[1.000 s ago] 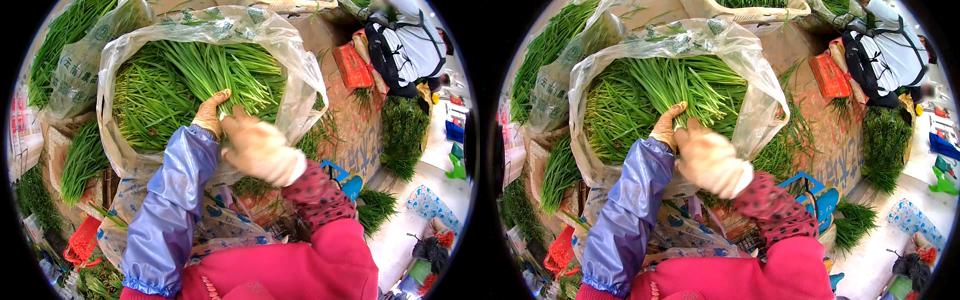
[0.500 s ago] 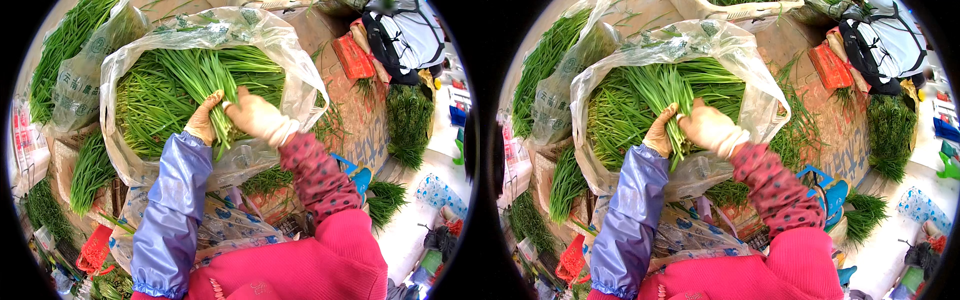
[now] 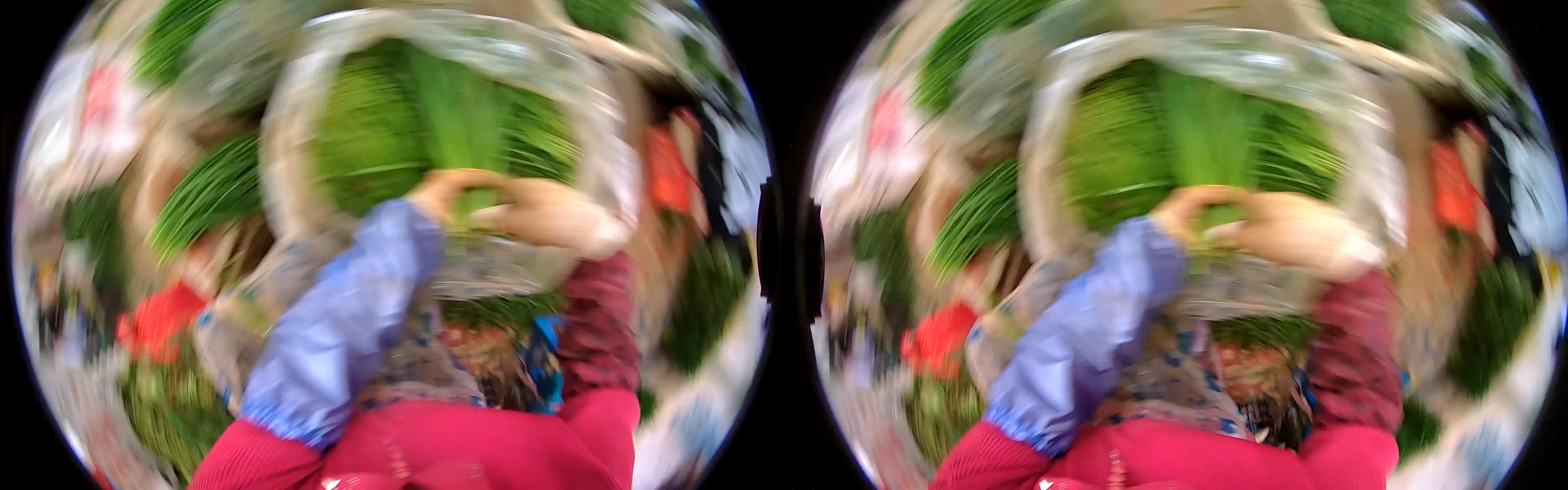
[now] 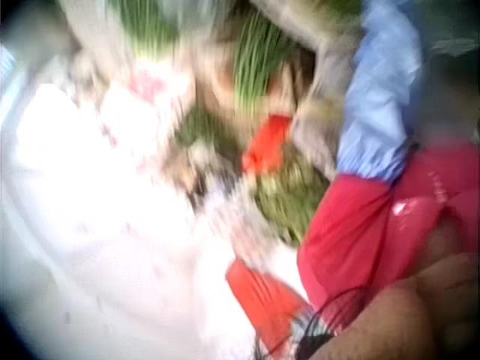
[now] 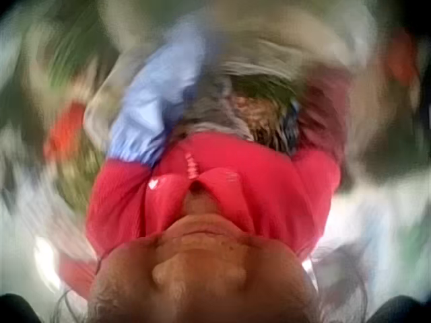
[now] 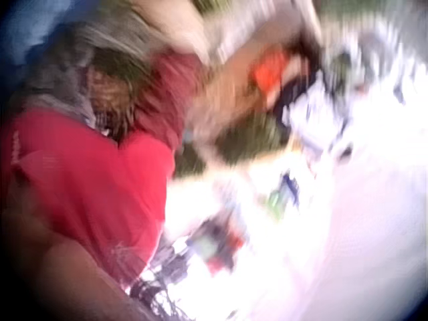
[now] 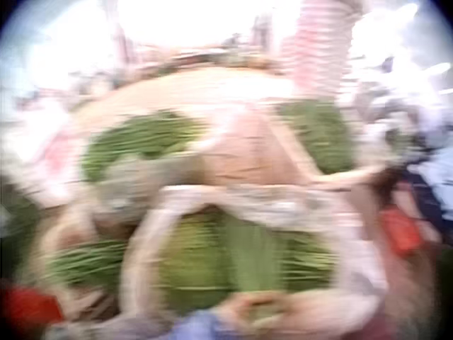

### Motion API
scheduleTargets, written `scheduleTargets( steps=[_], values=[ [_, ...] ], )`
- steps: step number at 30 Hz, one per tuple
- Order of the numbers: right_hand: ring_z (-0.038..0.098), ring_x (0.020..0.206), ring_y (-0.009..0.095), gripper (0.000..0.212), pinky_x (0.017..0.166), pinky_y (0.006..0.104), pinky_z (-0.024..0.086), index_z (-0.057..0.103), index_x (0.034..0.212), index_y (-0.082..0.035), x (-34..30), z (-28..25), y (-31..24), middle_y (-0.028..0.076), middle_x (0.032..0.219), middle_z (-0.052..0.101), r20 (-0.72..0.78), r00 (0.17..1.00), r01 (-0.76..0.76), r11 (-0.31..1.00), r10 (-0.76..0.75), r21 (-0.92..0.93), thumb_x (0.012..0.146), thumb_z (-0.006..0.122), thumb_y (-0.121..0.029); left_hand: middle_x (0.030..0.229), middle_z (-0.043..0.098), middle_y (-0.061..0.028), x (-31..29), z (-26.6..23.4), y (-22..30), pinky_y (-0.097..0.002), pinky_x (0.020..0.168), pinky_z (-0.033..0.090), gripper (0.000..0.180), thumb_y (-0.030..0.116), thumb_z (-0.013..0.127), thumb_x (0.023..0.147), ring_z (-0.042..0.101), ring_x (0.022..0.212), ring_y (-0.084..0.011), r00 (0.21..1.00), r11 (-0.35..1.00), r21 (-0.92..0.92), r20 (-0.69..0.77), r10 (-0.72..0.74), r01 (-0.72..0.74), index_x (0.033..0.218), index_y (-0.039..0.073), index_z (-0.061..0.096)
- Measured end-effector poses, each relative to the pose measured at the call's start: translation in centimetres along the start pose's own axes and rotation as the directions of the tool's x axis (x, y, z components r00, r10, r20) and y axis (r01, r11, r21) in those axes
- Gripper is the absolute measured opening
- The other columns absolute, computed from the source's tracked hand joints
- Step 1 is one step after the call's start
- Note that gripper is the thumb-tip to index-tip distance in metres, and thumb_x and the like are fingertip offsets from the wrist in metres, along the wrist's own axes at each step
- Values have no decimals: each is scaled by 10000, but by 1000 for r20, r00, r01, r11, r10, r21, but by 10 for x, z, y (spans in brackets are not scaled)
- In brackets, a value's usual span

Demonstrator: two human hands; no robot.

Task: The person pulls bunches of green onions from a large plastic bag, removes individual stalks to clean the bunch, and uses a red tie to secure them together by hand.

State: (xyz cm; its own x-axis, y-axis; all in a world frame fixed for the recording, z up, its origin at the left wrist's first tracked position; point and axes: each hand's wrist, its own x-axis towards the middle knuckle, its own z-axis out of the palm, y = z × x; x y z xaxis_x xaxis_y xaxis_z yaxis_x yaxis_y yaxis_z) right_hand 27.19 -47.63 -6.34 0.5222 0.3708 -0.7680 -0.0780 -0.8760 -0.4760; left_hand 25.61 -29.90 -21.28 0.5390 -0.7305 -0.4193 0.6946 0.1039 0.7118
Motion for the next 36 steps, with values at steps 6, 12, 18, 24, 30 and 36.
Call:
scheduleTargets(
  steps=[6, 12, 18, 24, 30, 36],
  values=[
    [513, 1159, 335, 569, 954, 417, 419, 365, 1397, -27, 24, 1, 222, 231, 1331, 471, -794, 602, -234, 931, -88, -280, 906, 546, -251, 859, 666, -186, 71, 79, -5, -515, 592, 572, 234, 61, 638, 794, 680, 709, -329, 987, 694, -709, 13, -161, 122, 1010, -24, 606],
    [436, 1263, 359, 620, 1031, 440, 371, 342, 1408, -52, 78, 29, 219, 228, 1389, 408, -663, 717, -503, 818, 216, -278, 890, 558, -318, 921, 672, -163, 25, 109, -4, -401, 655, 570, 274, 175, 626, 854, 672, 759, -261, 979, 691, -709, 202, 9, 140, 1028, -36, 606],
    [445, 1254, 362, 635, 1015, 436, 395, 360, 1400, -81, 114, 24, 124, 203, 1374, 423, -586, 747, -529, 815, 314, -236, 868, 576, -352, 935, 632, -145, -111, 90, 45, -342, 679, 538, 595, 266, 793, 677, 622, 810, -243, 902, 788, -611, 293, 318, -79, 1147, -20, 564],
    [480, 1211, 374, 614, 997, 437, 418, 415, 1346, -90, 46, -8, 68, 177, 1345, 452, -641, 702, -522, 836, 309, -168, 839, 603, -380, 1123, 600, -169, -87, 73, 5, -442, 764, 580, 332, 220, 711, 792, 642, 960, -305, 919, 502, -865, 198, 342, 0, 1046, 25, 624],
    [617, 938, 299, 507, 803, 460, 524, 533, 1157, -5, -47, 20, 6, 168, 1061, 603, -59, 992, -20, 611, 109, 791, 901, 578, -440, 975, 662, -148, -102, 85, -16, -419, 729, 578, 348, 233, 682, 822, 664, 878, -265, 967, 498, -866, 77, 241, -55, 1066, -4, 611],
    [591, 1054, 229, 742, 908, 405, 497, 482, 1289, -36, -45, 73, -8, 106, 1200, 584, -319, 884, 404, 213, -343, 890, 806, 647, -574, 923, 659, -118, -123, 112, 1, -366, 738, 560, 453, 219, 764, 743, 658, 818, -232, 942, 764, -632, 165, 292, -126, 1098, 4, 584]
  ],
)
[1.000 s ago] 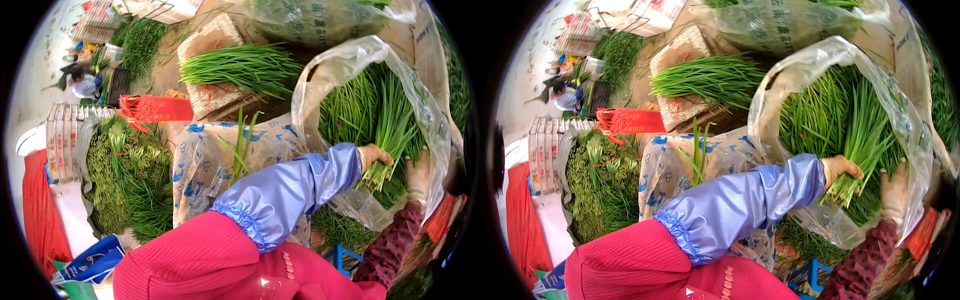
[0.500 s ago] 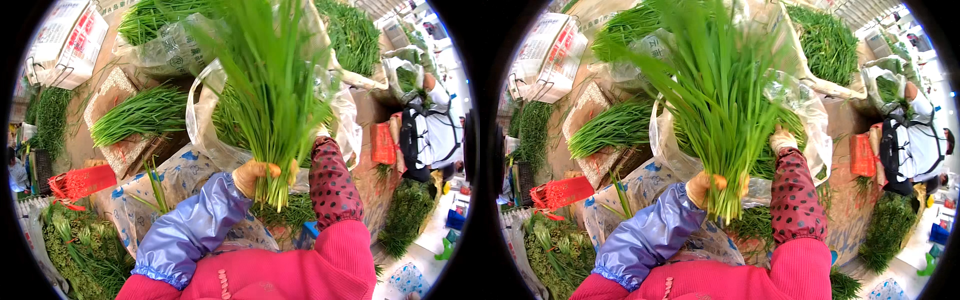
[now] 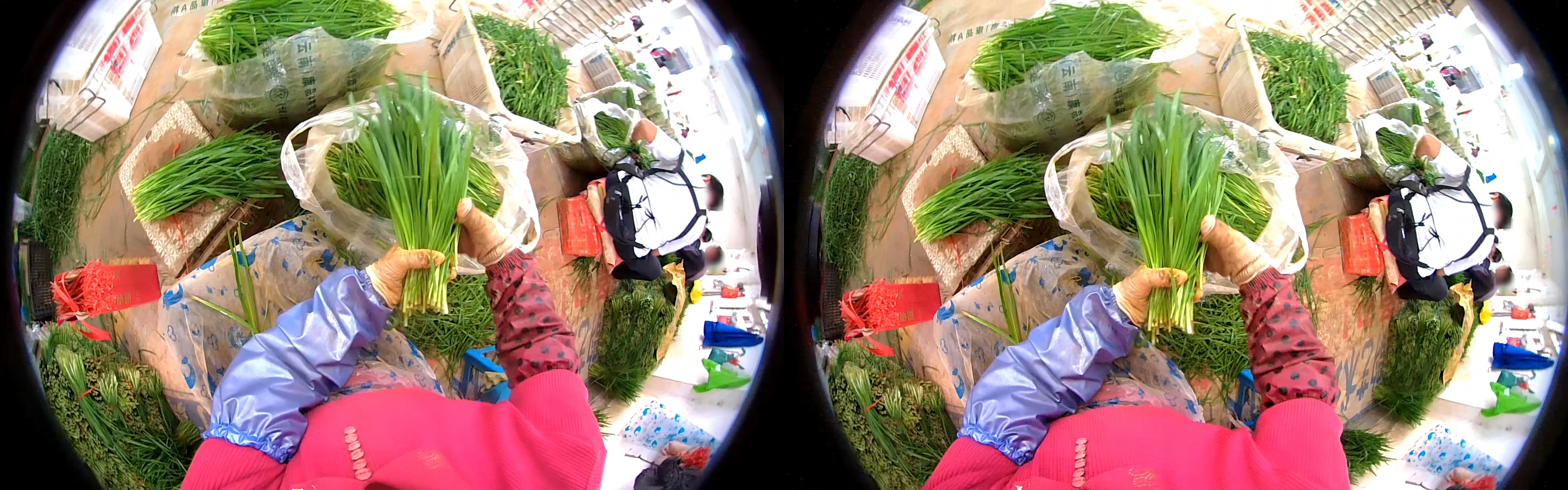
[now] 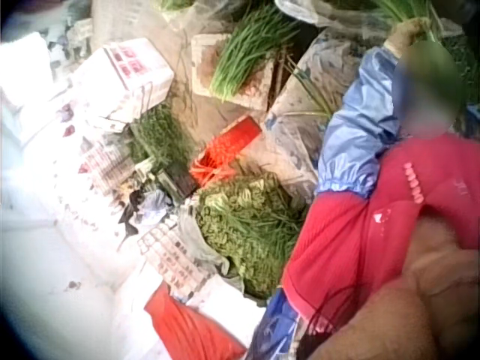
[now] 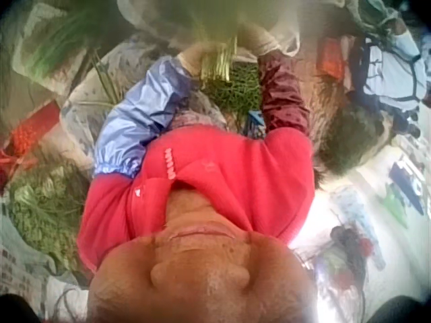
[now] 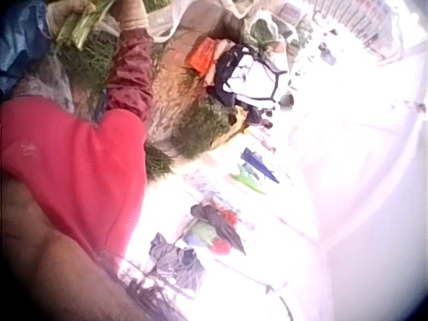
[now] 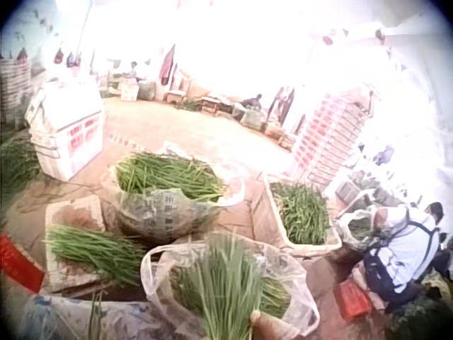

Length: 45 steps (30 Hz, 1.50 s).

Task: The person pulls bunches of green onions from a large plastic bag, removes individual stalks to clean the bunch, and uses a red tie to secure them together by hand.

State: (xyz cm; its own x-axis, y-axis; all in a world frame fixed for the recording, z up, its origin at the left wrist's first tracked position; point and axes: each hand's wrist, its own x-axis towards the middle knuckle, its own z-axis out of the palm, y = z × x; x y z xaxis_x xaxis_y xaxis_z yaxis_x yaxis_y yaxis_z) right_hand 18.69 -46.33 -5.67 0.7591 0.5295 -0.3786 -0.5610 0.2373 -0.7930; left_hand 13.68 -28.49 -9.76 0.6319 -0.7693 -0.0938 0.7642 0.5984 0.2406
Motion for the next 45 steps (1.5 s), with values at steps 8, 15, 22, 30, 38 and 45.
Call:
scheduleTargets(
  steps=[8, 15, 22, 30, 38, 45],
  values=[
    [622, 941, 202, 559, 844, 334, 503, 517, 1243, -12, 1, 69, -64, 86, 1091, 636, -133, 903, 383, 906, -408, -180, 749, 742, -148, 960, 634, -9, 6, 35, 38, -298, 802, 493, 482, 129, 824, 697, 596, 878, -129, 987, 834, 533, 23, 157, -145, 1109, 49, 586],
    [624, 895, 149, 466, 788, 296, 521, 580, 1145, -15, 11, 79, -101, 53, 1031, 665, -92, 640, 598, 570, -763, -564, 747, 791, -135, 1131, 600, -64, 17, 74, 117, -348, 895, 482, 825, 228, 894, 612, 556, 1036, -184, 893, 128, 927, 291, 345, -352, 1283, 49, 450],
    [629, 887, 206, 336, 780, 347, 532, 603, 1080, -27, 46, 36, -59, 61, 1007, 665, 154, 716, 626, 528, -681, -575, 771, 734, -39, 1227, 585, -132, 46, 6, 156, -386, 986, 453, 743, 217, 824, 696, 535, 1139, -226, 953, 276, 920, 228, 201, -279, 1311, 37, 449],
    [654, 824, 170, 316, 735, 321, 543, 677, 1008, -53, 54, 9, -46, 75, 937, 702, 392, 743, 395, -117, -543, -911, 735, 778, -174, 1261, 563, -116, 42, 23, 152, -323, 1029, 398, 1233, 69, 914, 507, 529, 1138, -215, 954, -32, 999, 29, 298, -20, 1480, 75, 157],
    [620, 818, 153, 465, 713, 312, 511, 658, 1018, -51, 39, 56, -74, 53, 947, 676, 327, 692, 439, 16, -644, -898, 681, 844, -313, 1095, 664, -139, 52, 54, 169, -321, 935, 449, 692, 96, 833, 610, 601, 1046, -206, 984, -396, 915, 3, 180, 70, 1240, 48, 550],
    [604, 849, 120, 385, 791, 273, 482, 647, 1023, 1, 84, 64, -54, 35, 952, 675, -309, 516, 416, 550, -798, -724, 736, 800, -204, 1384, 425, -232, 61, 24, 155, -349, 1100, 306, 1167, 400, 903, 541, 409, 1293, -310, 946, -450, 876, -21, 323, 173, 1440, 9, 270]
  ],
)
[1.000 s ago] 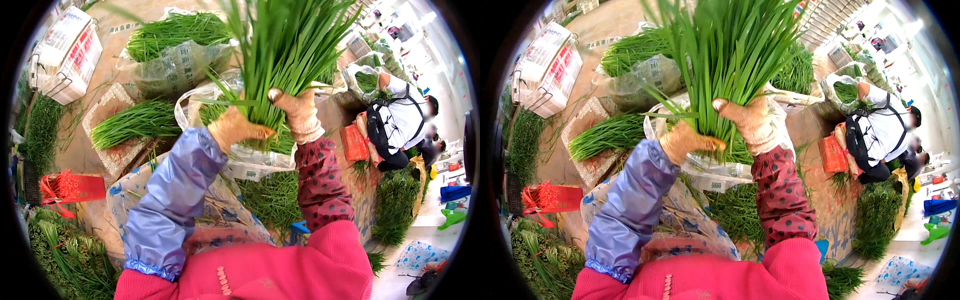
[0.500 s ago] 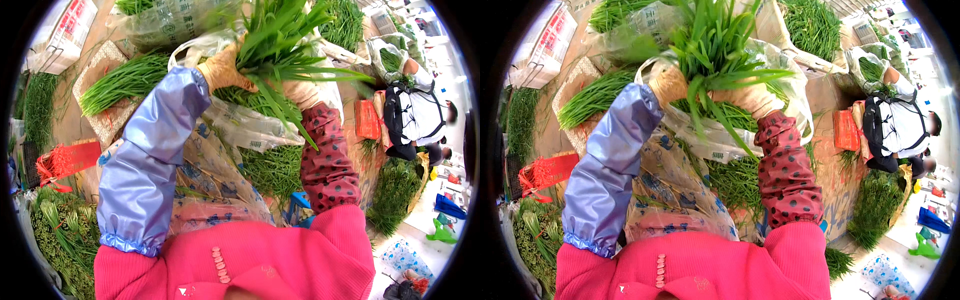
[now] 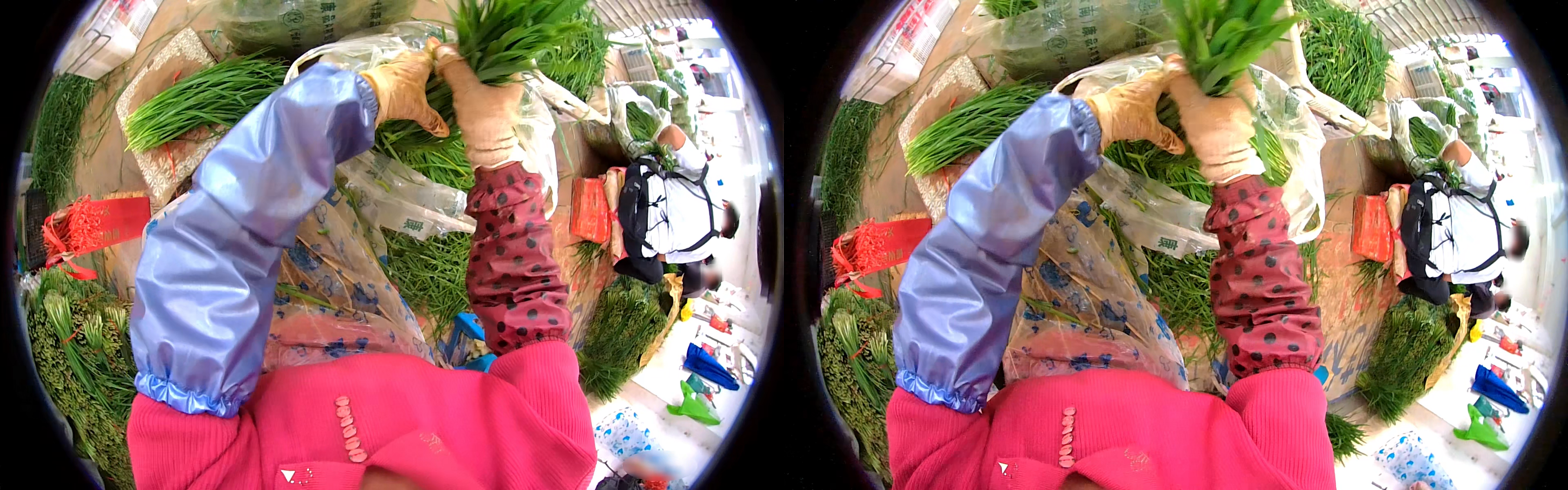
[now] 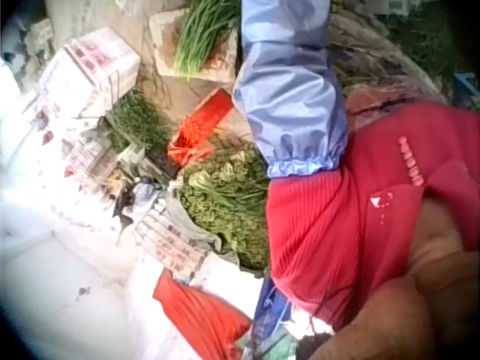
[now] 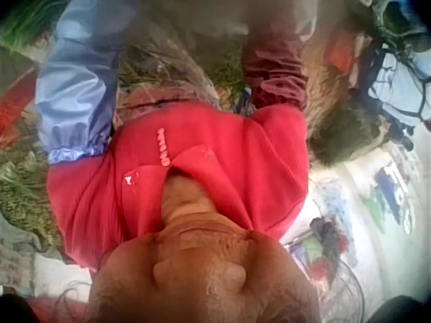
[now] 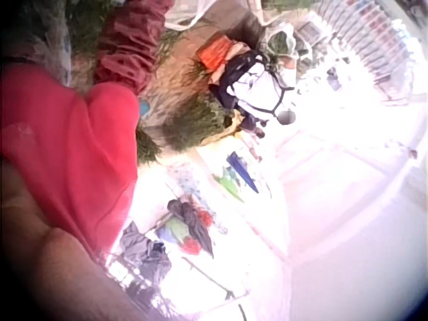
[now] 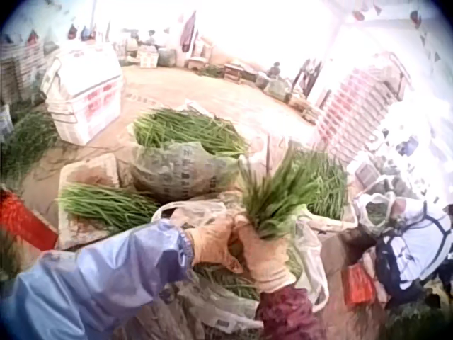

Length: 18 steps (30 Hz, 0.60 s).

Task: The person pulls bunches of green onions from a large plastic bag, removes individual stalks to clean the bunch, and uses a red tie to secure them together by hand.

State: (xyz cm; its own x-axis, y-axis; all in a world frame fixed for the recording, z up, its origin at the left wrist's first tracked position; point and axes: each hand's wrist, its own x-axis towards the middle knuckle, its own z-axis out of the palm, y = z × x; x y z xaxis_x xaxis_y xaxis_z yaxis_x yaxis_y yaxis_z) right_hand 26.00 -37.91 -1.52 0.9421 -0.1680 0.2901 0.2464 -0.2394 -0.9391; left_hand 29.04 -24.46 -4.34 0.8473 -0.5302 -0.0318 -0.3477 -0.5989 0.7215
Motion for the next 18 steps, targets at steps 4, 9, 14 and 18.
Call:
scheduleTargets(
  steps=[4, 9, 14, 18],
  values=[
    [605, 727, 111, 205, 716, 274, 493, 681, 936, 4, 25, -12, -34, 31, 862, 668, 12, 997, 68, 989, -70, 129, 762, 725, -95, 1394, 383, -266, -54, -28, -1, -358, 1101, 310, 1344, 473, 888, 505, 376, 1314, -359, 887, 990, 64, -454, -80, 122, 1482, 8, 90],
    [585, 840, 128, 293, 805, 281, 478, 637, 1046, 0, 18, -14, 7, 19, 976, 647, 28, 976, 216, 972, -215, -94, 784, 728, -95, 1288, 518, -150, -108, -15, 19, -354, 1000, 421, 1024, 346, 852, 622, 515, 1168, -247, 735, 934, -237, -677, 40, -269, 1426, 23, 306],
    [588, 857, 115, 252, 804, 266, 474, 623, 1030, -3, -1, -28, -19, 44, 962, 659, 59, 979, -203, 956, 195, 212, 791, 695, -41, 1185, 598, -152, -126, 27, 74, -311, 908, 479, 814, 172, 778, 781, 574, 1086, -192, 946, 155, -951, 289, 146, 267, 1424, 18, 302],
    [580, 903, 109, 184, 821, 263, 468, 635, 1014, -4, -33, -38, -41, 49, 988, 640, -87, 993, 91, 982, -78, 165, 833, 656, -26, 1306, 512, -169, -112, 111, 66, -354, 955, 447, 891, 405, 745, 792, 524, 1171, -217, 926, 77, -933, 358, 122, 350, 1442, 35, 261]
  ],
)
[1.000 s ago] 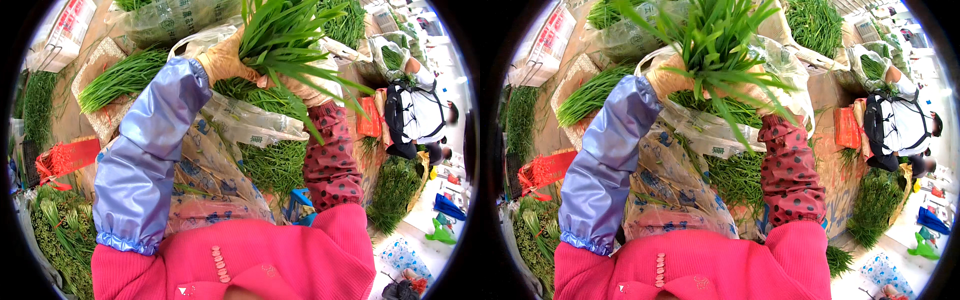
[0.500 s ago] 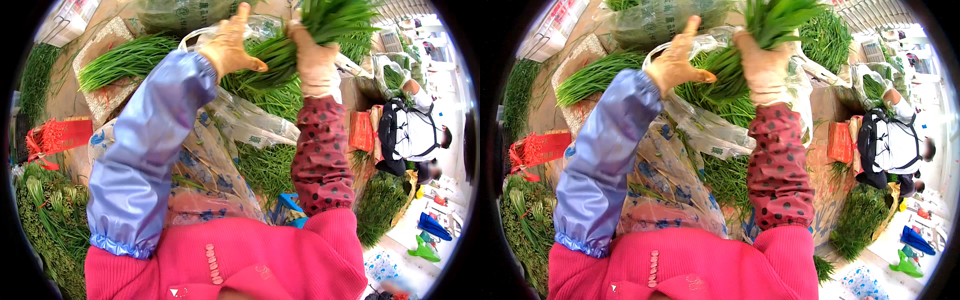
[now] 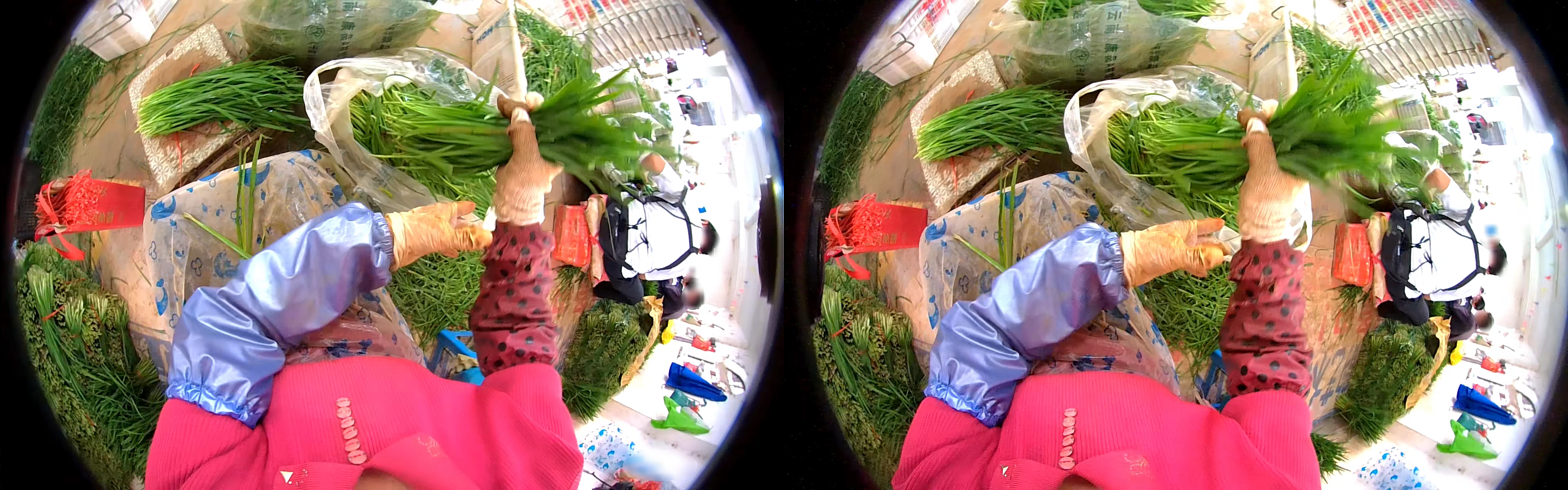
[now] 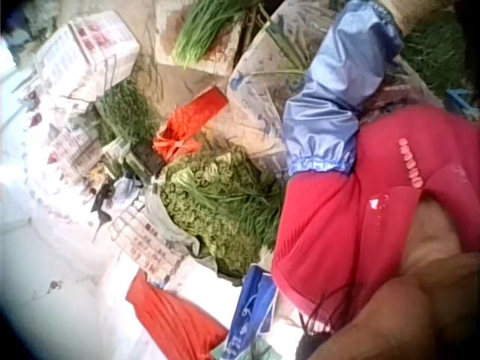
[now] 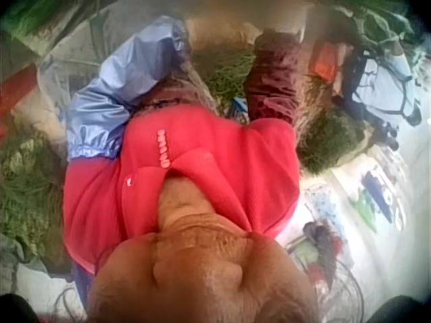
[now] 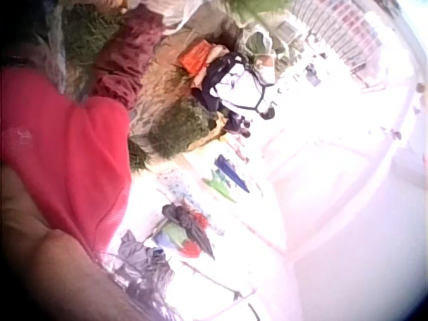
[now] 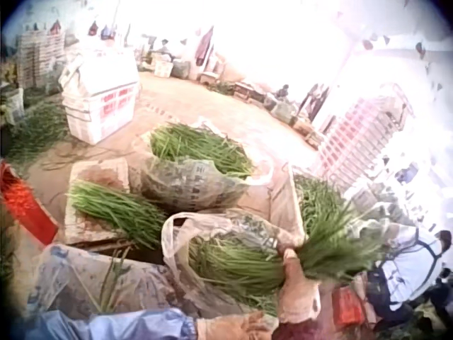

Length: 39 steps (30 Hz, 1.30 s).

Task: The person pulls bunches of green onions from a large plastic bag, removes individual stalks to clean the bunch, and uses a red tie to secure them together by hand.

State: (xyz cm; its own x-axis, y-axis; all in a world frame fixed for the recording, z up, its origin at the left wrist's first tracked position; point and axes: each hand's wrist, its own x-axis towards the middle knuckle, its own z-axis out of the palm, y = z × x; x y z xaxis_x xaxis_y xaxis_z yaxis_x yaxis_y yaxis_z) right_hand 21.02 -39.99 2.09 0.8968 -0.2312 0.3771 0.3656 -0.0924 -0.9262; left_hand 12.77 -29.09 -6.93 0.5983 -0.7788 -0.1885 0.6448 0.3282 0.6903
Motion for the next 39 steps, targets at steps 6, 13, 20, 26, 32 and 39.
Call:
scheduleTargets(
  steps=[6, 13, 20, 26, 32, 39],
  values=[
    [567, 1004, 214, 228, 954, 393, 423, 551, 1020, -16, -75, -15, -37, 105, 1040, 610, 118, 965, 242, 969, -235, -44, 822, 658, -55, 1341, 490, -98, -5, 22, 23, -440, 990, 410, 877, 658, 627, 746, 488, 1214, -221, 933, 878, -424, 167, 318, -223, 1407, 155, 346],
    [574, 1089, 328, 322, 1026, 539, 334, 607, 956, -102, -103, -15, -45, 98, 1021, 648, 649, 646, 630, 761, -402, -157, 649, 702, -128, 1228, 550, -127, -34, -2, 37, -374, 940, 470, 666, 502, 680, 809, 553, 1112, -235, 968, 631, -763, 240, 75, 140, 1276, 85, 453],
    [459, 1247, 339, 477, 1093, 534, 267, 566, 1186, -113, -126, -21, -46, 108, 1241, 557, 782, 545, 714, 656, -303, -243, 712, 617, -79, 1286, 526, -155, -38, -14, 46, -397, 968, 449, 240, 233, 658, 845, 546, 1093, -257, 996, 842, -534, 1, 93, -78, 1008, 58, 635],
    [526, 1187, 261, 569, 1039, 393, 373, 494, 1324, -76, -147, -64, -52, 110, 1242, 575, 822, 570, -142, 986, 12, 84, 778, 620, 25, 1244, 516, -138, -51, -49, 62, -298, 787, 433, 204, 221, 677, 828, 479, 808, -143, 992, 960, -250, -16, 128, -128, 826, 23, 628],
    [330, 1342, 364, 1143, 950, 403, 466, -110, 1487, -130, -146, -40, 23, 214, 1503, 189, 251, 873, -461, 874, 418, 151, 742, 754, -59, 1127, 588, -141, -68, -52, 68, -303, 769, 415, 307, 210, 671, 820, 478, 751, -146, 999, 984, -180, 46, 27, -18, 1002, -32, 617],
    [407, 1250, 252, 940, 1022, 398, 375, 24, 1488, -118, -144, 25, 57, 113, 1456, 265, 292, 908, -414, 525, 302, 744, 818, 684, -123, 768, 548, -105, -68, -53, 86, -347, 630, 424, 568, 191, 757, 704, 494, 655, -179, 999, 981, 188, -34, -33, 39, 1121, -118, 526]
  ],
)
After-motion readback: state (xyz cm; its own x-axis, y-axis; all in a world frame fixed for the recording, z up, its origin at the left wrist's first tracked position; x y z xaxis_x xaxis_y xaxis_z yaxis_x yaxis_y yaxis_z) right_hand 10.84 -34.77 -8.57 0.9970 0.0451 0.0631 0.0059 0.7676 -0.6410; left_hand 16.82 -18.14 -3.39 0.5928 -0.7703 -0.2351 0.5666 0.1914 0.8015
